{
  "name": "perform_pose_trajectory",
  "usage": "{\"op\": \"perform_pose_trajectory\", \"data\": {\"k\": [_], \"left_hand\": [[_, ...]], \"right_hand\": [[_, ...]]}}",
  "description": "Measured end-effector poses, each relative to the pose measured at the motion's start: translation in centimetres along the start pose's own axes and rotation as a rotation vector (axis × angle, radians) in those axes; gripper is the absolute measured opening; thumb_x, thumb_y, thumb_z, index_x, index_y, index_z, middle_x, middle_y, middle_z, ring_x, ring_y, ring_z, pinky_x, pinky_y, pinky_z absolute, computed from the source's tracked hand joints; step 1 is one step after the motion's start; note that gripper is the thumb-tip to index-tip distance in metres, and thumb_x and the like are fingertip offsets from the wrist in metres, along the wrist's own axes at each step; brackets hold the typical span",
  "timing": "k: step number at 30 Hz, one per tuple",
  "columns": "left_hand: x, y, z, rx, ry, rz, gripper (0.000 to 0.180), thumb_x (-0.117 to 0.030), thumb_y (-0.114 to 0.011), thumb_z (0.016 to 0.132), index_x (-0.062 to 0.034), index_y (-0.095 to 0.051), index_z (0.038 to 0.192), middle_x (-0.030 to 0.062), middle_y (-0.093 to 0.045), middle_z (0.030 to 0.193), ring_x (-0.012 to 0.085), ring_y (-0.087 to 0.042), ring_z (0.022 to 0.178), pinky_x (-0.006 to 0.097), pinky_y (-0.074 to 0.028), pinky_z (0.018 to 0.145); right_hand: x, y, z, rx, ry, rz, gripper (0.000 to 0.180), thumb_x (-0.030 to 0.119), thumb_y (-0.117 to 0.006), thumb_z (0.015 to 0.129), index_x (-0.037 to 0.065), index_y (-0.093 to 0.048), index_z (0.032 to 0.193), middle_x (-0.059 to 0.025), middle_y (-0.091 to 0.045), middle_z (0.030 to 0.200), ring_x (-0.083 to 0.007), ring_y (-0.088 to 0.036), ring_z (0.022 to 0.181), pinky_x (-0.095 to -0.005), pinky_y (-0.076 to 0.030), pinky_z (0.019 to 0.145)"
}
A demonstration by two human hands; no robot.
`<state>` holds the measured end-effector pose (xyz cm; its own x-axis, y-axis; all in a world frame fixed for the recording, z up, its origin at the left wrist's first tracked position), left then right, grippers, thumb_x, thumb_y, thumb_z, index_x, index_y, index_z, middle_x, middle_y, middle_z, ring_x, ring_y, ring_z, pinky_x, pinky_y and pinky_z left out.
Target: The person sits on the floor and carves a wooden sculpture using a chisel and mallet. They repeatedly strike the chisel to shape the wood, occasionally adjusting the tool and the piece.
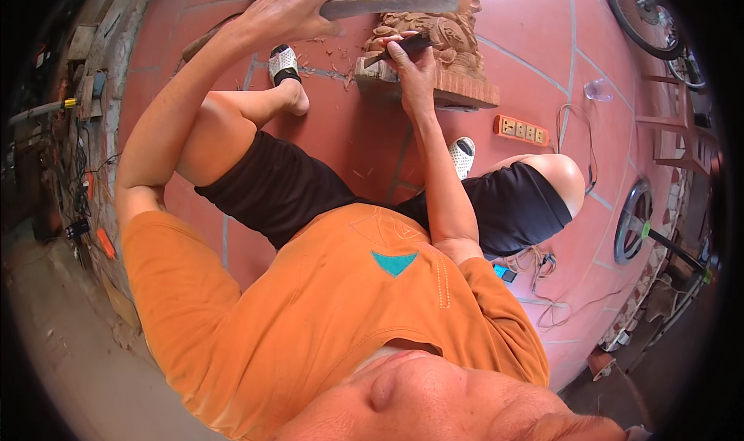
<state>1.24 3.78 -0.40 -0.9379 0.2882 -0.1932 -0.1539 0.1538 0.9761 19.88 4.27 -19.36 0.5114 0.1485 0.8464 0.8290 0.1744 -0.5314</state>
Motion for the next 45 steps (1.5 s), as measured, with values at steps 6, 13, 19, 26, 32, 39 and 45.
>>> {"op": "perform_pose_trajectory", "data": {"k": [6,13,19,26,32,39,45], "left_hand": [[0.1,-0.3,1.3,-0.005,-0.1,-0.021,0.05,-0.029,-0.078,0.077,-0.004,-0.057,0.115,0.0227,-0.068,0.086,0.0407,-0.069,0.084,0.051,-0.051,0.074],[-0.1,-0.4,0.9,0.05,-0.076,-0.031,0.047,-0.028,-0.077,0.078,-0.0034,-0.056,0.113,0.0221,-0.067,0.084,0.0406,-0.068,0.083,0.051,-0.051,0.073],[-0.3,-0.2,0.8,0.013,-0.115,-0.029,0.045,-0.026,-0.076,0.078,-0.0035,-0.056,0.112,0.0215,-0.067,0.084,0.0401,-0.068,0.083,0.05,-0.051,0.072],[-0.7,0.3,0.8,-0.018,-0.158,-0.024,0.046,-0.027,-0.078,0.078,-0.0035,-0.055,0.11,0.0211,-0.067,0.087,0.04,-0.068,0.084,0.05,-0.051,0.072],[-0.9,0.1,0.6,-0.042,-0.216,-0.079,0.045,-0.026,-0.076,0.079,-0.0036,-0.055,0.111,0.0215,-0.067,0.088,0.0404,-0.069,0.085,0.051,-0.051,0.073],[-1.3,0.2,0.4,0.038,-0.176,-0.017,0.04,-0.023,-0.074,0.079,-0.004,-0.055,0.11,0.0214,-0.068,0.088,0.0407,-0.069,0.085,0.051,-0.051,0.073],[-1.2,0.0,0.2,0.055,-0.197,0.032,0.038,-0.021,-0.073,0.079,-0.0024,-0.055,0.107,0.0207,-0.067,0.085,0.0406,-0.069,0.084,0.052,-0.051,0.072]], "right_hand": [[-0.2,-0.3,1.0,-0.013,0.073,-0.036,0.022,0.001,-0.066,0.096,0.006,-0.055,0.115,-0.0056,-0.069,0.106,-0.0158,-0.067,0.098,-0.0297,-0.055,0.087],[-0.6,-0.2,0.6,-0.009,0.04,-0.048,0.026,0.0,-0.066,0.096,0.006,-0.055,0.118,-0.0054,-0.069,0.107,-0.0155,-0.066,0.1,-0.0301,-0.055,0.086],[-1.5,-0.6,0.5,0.026,0.097,-0.062,0.028,-0.002,-0.064,0.096,0.006,-0.054,0.121,-0.0056,-0.067,0.107,-0.0156,-0.065,0.101,-0.0309,-0.053,0.088],[-1.2,-0.8,0.6,0.032,0.113,-0.098,0.027,-0.004,-0.063,0.096,0.005,-0.055,0.12,-0.0052,-0.065,0.106,-0.0157,-0.064,0.1,-0.0316,-0.052,0.09],[-1.4,-1.1,0.6,0.047,0.111,-0.062,0.024,-0.004,-0.062,0.096,0.005,-0.055,0.117,-0.0045,-0.065,0.105,-0.0145,-0.063,0.098,-0.0299,-0.051,0.09],[-1.6,-1.2,0.5,0.057,0.155,-0.087,0.021,-0.001,-0.063,0.097,0.005,-0.056,0.116,-0.0037,-0.067,0.103,-0.012,-0.062,0.096,-0.0278,-0.05,0.089],[-1.2,-1.3,0.6,0.039,0.156,-0.151,0.011,0.002,-0.064,0.098,0.004,-0.059,0.107,-0.0036,-0.068,0.1,-0.0113,-0.062,0.094,-0.0266,-0.049,0.087]]}}
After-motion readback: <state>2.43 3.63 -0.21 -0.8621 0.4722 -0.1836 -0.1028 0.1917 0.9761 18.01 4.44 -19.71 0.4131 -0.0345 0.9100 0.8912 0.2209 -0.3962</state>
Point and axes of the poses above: each hand's wrist, its own z-axis towards the middle knuckle, its own y-axis out of the back of the hand, x = y × z, the point moved 4 cm from there along z, towards the middle knuckle
